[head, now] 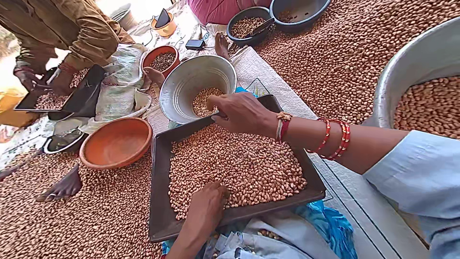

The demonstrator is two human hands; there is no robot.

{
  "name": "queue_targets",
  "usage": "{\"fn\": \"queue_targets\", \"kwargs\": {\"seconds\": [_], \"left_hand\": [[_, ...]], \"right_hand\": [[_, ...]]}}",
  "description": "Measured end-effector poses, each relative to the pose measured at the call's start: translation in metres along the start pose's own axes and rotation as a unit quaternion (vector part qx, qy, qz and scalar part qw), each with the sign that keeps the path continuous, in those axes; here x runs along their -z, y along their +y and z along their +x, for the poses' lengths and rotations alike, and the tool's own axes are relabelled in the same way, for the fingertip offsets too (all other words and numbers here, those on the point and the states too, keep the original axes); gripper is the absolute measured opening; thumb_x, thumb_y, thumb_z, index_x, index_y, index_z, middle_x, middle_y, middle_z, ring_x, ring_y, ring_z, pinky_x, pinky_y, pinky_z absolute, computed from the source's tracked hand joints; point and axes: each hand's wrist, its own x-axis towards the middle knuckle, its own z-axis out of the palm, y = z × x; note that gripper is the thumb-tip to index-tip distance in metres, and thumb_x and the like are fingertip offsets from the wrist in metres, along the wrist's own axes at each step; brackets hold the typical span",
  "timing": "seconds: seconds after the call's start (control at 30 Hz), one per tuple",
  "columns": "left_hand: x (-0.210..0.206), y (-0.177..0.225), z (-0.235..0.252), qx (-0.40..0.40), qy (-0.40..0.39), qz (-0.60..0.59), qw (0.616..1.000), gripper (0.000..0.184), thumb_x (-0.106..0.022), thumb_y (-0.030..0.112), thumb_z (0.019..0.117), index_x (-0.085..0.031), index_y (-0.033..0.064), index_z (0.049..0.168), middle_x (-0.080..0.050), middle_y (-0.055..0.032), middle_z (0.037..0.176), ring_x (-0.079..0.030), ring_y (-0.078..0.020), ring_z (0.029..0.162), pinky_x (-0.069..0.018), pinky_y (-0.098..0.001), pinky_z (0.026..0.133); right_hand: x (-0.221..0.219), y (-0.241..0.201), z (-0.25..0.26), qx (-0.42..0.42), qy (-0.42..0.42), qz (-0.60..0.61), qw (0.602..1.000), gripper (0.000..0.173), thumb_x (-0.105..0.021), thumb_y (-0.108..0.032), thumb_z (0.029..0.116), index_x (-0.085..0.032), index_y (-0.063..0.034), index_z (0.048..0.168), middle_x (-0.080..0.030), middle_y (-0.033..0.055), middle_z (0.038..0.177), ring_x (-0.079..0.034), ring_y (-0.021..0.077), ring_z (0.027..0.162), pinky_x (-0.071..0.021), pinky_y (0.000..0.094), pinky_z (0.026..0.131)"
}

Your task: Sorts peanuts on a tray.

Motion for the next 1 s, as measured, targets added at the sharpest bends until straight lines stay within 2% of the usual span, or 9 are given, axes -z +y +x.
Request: {"fn": "queue_targets", "kwargs": {"seconds": [0.27,0.37,0.43,0.53,0.63,0.7,0.8,0.9,1.0], "left_hand": [[0.021,-0.003,0.006,0.031,-0.087,-0.037,0.995,0.017,-0.066,0.017,0.0972,-0.077,0.0097,0.107,-0.074,-0.0115,0.109,-0.070,-0.0324,0.104,-0.0547,-0.0543,0.087],[0.033,-0.024,0.002,-0.011,0.235,-0.089,0.968,0.015,-0.070,0.015,0.0910,-0.076,0.0070,0.101,-0.073,-0.0102,0.091,-0.072,-0.0239,0.077,-0.0606,-0.0437,0.067],[0.049,-0.031,0.002,-0.016,0.368,-0.104,0.924,0.027,-0.067,0.019,0.0910,-0.072,0.0065,0.115,-0.070,-0.0091,0.101,-0.069,-0.0145,0.080,-0.0592,-0.0285,0.067],[0.043,-0.026,-0.003,-0.085,0.281,-0.167,0.941,0.017,-0.070,0.020,0.0893,-0.075,0.0099,0.102,-0.071,-0.0022,0.093,-0.070,-0.0084,0.076,-0.0609,-0.0246,0.066],[0.018,-0.014,-0.003,-0.131,0.090,-0.130,0.979,0.007,-0.074,0.017,0.0880,-0.079,0.0145,0.092,-0.074,-0.0018,0.086,-0.072,-0.0175,0.074,-0.0601,-0.0414,0.066],[0.008,-0.007,-0.001,-0.122,0.026,-0.103,0.987,0.008,-0.074,0.015,0.0887,-0.081,0.0153,0.093,-0.075,-0.0046,0.089,-0.073,-0.0240,0.080,-0.0591,-0.0492,0.070],[0.002,-0.003,0.001,-0.098,0.001,-0.104,0.990,0.010,-0.074,0.014,0.0901,-0.081,0.0152,0.096,-0.076,-0.0057,0.096,-0.074,-0.0264,0.086,-0.0589,-0.0521,0.075],[0.002,-0.004,0.004,-0.106,-0.018,-0.111,0.988,0.010,-0.072,0.013,0.0917,-0.080,0.0130,0.097,-0.076,-0.0079,0.098,-0.074,-0.0280,0.091,-0.0586,-0.0531,0.079],[0.008,-0.003,0.006,-0.115,-0.054,-0.107,0.986,0.013,-0.068,0.014,0.0942,-0.079,0.0105,0.100,-0.076,-0.0099,0.101,-0.073,-0.0295,0.092,-0.0577,-0.0538,0.080]], "right_hand": [[-0.023,-0.036,-0.045,0.182,-0.450,0.038,0.873,0.014,-0.074,-0.016,0.0925,-0.076,-0.0044,0.101,-0.070,0.0154,0.089,-0.068,0.0354,0.085,-0.0508,0.0562,0.073],[-0.037,-0.036,-0.052,0.197,-0.450,0.041,0.870,0.012,-0.074,-0.013,0.0918,-0.074,-0.0012,0.094,-0.068,0.0165,0.084,-0.067,0.0353,0.081,-0.0496,0.0555,0.071],[-0.042,-0.034,-0.053,0.208,-0.440,0.047,0.872,0.012,-0.073,-0.014,0.0918,-0.074,-0.0017,0.091,-0.068,0.0158,0.082,-0.067,0.0349,0.080,-0.0491,0.0551,0.069],[-0.045,-0.033,-0.053,0.209,-0.447,0.043,0.868,0.013,-0.072,-0.014,0.0932,-0.074,-0.0011,0.090,-0.068,0.0168,0.083,-0.067,0.0365,0.081,-0.0489,0.0562,0.069],[-0.043,-0.031,-0.050,0.209,-0.468,0.025,0.859,0.013,-0.072,-0.016,0.0932,-0.074,-0.0026,0.092,-0.069,0.0160,0.085,-0.067,0.0355,0.082,-0.0489,0.0560,0.071],[-0.031,-0.028,-0.043,0.190,-0.441,-0.001,0.877,0.010,-0.071,-0.012,0.0930,-0.073,-0.0025,0.094,-0.069,0.0152,0.085,-0.067,0.0348,0.081,-0.0490,0.0557,0.071],[-0.005,-0.009,-0.018,0.120,-0.176,0.004,0.977,0.010,-0.065,-0.010,0.0963,-0.071,-0.0054,0.103,-0.068,0.0112,0.083,-0.068,0.0298,0.074,-0.0515,0.0498,0.063],[0.030,0.012,0.005,0.025,0.033,0.043,0.998,0.019,-0.065,-0.015,0.0991,-0.071,-0.0093,0.117,-0.073,0.0068,0.091,-0.070,0.0231,0.075,-0.0568,0.0453,0.068],[0.044,0.030,0.001,-0.041,0.016,0.018,0.999,0.016,-0.064,-0.015,0.0996,-0.072,-0.0102,0.112,-0.071,0.0066,0.087,-0.067,0.0239,0.075,-0.0543,0.0472,0.069]]}}
